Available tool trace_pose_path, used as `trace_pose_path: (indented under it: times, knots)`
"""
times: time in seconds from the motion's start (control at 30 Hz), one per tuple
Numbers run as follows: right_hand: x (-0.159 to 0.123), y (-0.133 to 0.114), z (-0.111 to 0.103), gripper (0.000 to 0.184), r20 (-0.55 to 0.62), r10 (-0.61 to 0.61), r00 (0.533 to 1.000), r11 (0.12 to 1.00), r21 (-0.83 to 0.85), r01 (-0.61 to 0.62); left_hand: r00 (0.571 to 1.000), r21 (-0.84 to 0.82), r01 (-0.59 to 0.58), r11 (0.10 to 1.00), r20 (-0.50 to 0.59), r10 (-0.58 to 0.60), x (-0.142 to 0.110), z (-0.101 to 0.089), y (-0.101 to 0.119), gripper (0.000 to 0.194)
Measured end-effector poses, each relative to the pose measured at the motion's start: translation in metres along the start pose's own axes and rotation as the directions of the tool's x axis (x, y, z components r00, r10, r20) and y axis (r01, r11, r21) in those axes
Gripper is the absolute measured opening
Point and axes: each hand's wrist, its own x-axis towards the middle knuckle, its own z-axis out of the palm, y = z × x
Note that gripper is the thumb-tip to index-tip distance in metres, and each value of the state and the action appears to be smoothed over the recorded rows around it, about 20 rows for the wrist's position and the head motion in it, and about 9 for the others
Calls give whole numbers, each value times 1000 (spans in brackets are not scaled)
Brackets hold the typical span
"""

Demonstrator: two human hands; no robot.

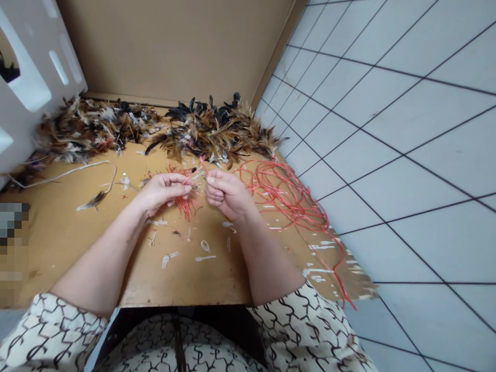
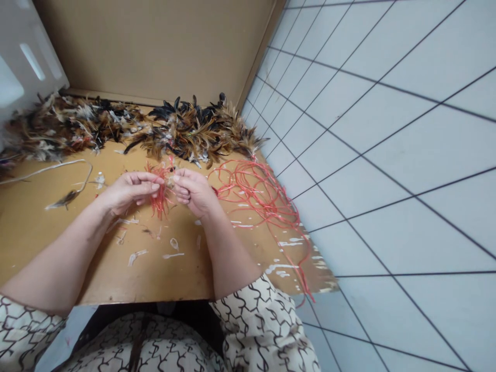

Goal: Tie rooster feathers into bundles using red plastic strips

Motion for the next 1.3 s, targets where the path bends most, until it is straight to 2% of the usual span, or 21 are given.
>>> trace_pose_path:
  times: [0.07, 0.27, 0.4, 0.53, 0.73, 0.83, 0.9, 0.97, 1.0, 1.13, 1.23, 1.3]
  knots:
    - [2, 5, 2, 29, -6, -14, 1000, 999, -36, 14, 1000, 8, -18, 1000, -25, 18, 1, 2, -2, 33]
    - [6, 17, 8, 28, -20, -73, 997, 971, -228, 67, 994, -88, -70, 994, -91, 62, 4, 6, -6, 30]
    - [6, 20, 11, 24, -66, -71, 995, 935, -351, 44, 985, -136, -91, 987, -160, 69, 5, 11, -7, 28]
    - [6, 23, 14, 21, -64, -45, 997, 914, -406, 16, 970, -191, -94, 977, -237, 47, 6, 12, -7, 22]
    - [4, 17, 11, 18, -28, -15, 1000, 892, -452, 1, 989, -283, -80, 956, -145, 40, 4, 9, -1, 12]
    - [1, 5, 0, 13, -67, 9, 998, 833, -552, -45, 991, -318, -83, 944, -130, 43, 2, 7, 4, 14]
    - [0, -5, -10, 6, -213, -84, 974, 732, -676, -85, 989, -315, -81, 945, -143, 38, 2, 6, 6, 17]
    - [-1, -13, -19, 3, -346, -201, 916, 562, -807, -182, 986, -298, -79, 951, -164, 31, 2, 5, 7, 19]
    - [-2, -17, -22, 3, -375, -224, 900, 465, -852, -239, 985, -287, -79, 955, -172, 30, 2, 5, 7, 20]
    - [-4, -22, -22, 8, -454, -151, 878, 105, -891, -442, 986, -228, -71, 971, -166, 33, 2, 5, 5, 21]
    - [-4, -21, -15, 15, -480, -91, 873, -112, -866, -488, 987, -203, -55, 978, -157, 23, 2, 6, 4, 19]
    - [-4, -19, -12, 21, -481, -74, 873, -210, -849, -485, 989, -195, -41, 980, -146, 12, 2, 6, 3, 18]
